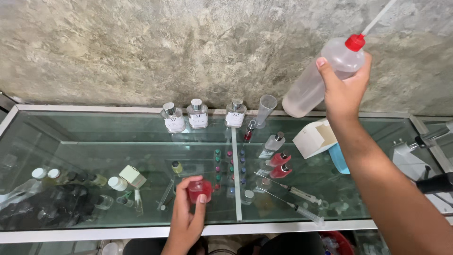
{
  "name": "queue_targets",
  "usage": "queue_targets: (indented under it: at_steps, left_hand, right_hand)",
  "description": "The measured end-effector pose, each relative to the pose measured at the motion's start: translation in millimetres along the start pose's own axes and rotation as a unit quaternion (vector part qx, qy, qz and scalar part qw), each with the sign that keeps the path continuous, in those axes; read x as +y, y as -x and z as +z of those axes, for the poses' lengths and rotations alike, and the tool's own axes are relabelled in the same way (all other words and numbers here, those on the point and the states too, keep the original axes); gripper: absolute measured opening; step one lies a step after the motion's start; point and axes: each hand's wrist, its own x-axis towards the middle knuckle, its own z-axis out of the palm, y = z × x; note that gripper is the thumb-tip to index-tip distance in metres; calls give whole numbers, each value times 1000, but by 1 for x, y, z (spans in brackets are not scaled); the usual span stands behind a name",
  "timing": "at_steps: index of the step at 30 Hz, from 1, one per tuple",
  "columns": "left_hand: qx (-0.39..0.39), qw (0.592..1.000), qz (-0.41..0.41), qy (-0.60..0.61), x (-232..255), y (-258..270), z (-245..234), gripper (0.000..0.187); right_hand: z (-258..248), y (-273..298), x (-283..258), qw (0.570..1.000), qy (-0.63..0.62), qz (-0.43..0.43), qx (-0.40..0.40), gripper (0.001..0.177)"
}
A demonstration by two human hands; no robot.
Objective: The person uses a syringe to transfer a red liquid from a small container into a small bottle. They then use a squeeze bottle with a tube to add a clear liquid to the same bottle. Finally, they place a cap on the bottle and set it down on the glass table.
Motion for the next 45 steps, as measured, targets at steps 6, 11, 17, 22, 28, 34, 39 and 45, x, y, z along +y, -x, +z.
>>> queue_targets:
  at_steps: [6, 11, 17, 22, 28, 34, 39, 45]
  left_hand:
    - [30, 999, -16, 6, 9, -6, -16, 41]
    - [44, 998, 12, -40, 23, -19, -31, 34]
    - [51, 995, 22, -84, 24, -30, -45, 34]
    - [58, 995, 23, -77, 20, -34, -43, 34]
    - [52, 996, -3, -66, 22, -37, -38, 34]
    - [21, 997, 23, -74, 20, -45, -32, 34]
    - [-1, 997, 18, -69, 22, -50, -29, 35]
    - [-4, 1000, 12, -24, 27, -49, -36, 32]
  right_hand:
    - [0, -2, 35, 991, 119, 57, 3, 50]
    - [-1, 4, 17, 969, 205, 110, -80, 59]
    - [-1, 9, 26, 934, 303, 106, -157, 66]
    - [-2, 14, 19, 931, 285, 145, -174, 62]
    - [-2, 18, 9, 925, 280, 160, -200, 61]
    - [-13, 16, 15, 921, 281, 153, -224, 59]
    - [-15, 17, -9, 901, 305, 183, -249, 104]
    - [-25, 103, -96, 959, 154, -156, -181, 23]
